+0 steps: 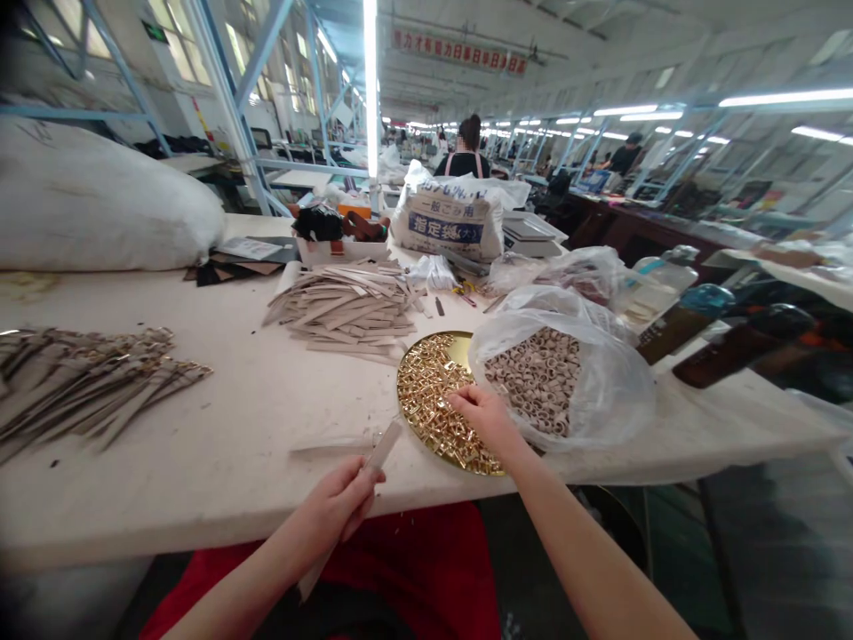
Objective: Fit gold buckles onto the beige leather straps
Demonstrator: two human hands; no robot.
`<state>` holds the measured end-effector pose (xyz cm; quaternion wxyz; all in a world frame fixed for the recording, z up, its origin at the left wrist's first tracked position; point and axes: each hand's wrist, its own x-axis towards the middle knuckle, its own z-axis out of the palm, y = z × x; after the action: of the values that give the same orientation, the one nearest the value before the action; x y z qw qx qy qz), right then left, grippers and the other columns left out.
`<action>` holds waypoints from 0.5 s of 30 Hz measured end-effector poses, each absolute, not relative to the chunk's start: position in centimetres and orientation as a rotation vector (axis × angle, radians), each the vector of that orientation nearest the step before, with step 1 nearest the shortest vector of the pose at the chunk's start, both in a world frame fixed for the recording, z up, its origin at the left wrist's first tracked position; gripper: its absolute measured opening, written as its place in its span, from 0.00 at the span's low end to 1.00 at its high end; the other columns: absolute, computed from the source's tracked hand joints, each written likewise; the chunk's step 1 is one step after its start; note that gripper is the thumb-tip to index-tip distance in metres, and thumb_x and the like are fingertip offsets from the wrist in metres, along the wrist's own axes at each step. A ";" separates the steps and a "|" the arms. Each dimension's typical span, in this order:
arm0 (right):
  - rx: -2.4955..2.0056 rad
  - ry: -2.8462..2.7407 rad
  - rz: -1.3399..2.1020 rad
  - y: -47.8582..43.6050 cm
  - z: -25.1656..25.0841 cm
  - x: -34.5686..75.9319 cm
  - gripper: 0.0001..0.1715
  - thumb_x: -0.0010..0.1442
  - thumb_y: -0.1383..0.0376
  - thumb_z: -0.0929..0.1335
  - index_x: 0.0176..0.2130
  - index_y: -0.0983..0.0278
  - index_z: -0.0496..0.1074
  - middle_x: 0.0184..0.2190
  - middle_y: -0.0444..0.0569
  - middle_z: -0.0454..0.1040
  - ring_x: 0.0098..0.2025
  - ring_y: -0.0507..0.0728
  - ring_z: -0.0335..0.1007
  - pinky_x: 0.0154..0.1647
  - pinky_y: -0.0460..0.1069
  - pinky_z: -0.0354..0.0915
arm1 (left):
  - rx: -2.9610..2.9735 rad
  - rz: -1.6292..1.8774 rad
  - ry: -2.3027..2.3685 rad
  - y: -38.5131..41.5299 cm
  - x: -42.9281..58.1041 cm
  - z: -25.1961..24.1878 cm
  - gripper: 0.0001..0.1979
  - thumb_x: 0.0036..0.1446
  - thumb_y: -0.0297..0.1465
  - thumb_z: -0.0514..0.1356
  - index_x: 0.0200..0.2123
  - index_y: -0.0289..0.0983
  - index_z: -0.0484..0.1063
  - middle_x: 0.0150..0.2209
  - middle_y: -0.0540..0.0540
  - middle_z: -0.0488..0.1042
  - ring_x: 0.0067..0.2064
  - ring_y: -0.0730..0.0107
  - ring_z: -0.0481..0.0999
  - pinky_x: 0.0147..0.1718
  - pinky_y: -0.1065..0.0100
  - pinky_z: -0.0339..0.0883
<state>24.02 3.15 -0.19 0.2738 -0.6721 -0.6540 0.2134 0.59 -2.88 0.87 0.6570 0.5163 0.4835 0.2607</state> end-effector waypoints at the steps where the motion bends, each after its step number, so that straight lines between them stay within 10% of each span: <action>1: -1.694 -1.612 0.814 2.5 0.0 23.0 0.17 0.57 0.54 0.61 0.31 0.63 0.70 0.21 0.42 0.65 0.23 0.50 0.58 0.23 0.45 0.55 | 1.185 0.646 1.104 -2.4 0.9 1.0 0.12 0.54 0.40 0.49 0.27 0.36 0.57 0.14 0.59 0.56 0.14 0.83 0.51 0.13 0.77 0.46; 6: -1.136 -0.913 1.691 -0.7 0.3 18.0 0.13 0.47 0.57 0.71 0.28 0.63 0.70 0.19 0.39 0.58 0.20 0.47 0.49 0.20 0.44 0.49 | 1.147 0.792 1.087 -0.8 1.7 1.1 0.14 0.53 0.41 0.51 0.25 0.38 0.54 0.14 0.59 0.55 0.14 0.82 0.52 0.13 0.77 0.47; 15: -0.986 -0.831 1.999 -2.2 -1.0 15.6 0.10 0.44 0.66 0.74 0.27 0.64 0.70 0.22 0.39 0.61 0.22 0.46 0.51 0.23 0.43 0.51 | 1.211 0.652 1.108 -1.2 0.3 0.5 0.11 0.51 0.38 0.54 0.30 0.35 0.63 0.15 0.58 0.56 0.16 0.82 0.53 0.17 0.76 0.48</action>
<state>15.58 -2.21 -1.05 0.3722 -0.3846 -0.3244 0.7800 0.33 -1.21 0.49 0.6347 0.5298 0.4848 0.2853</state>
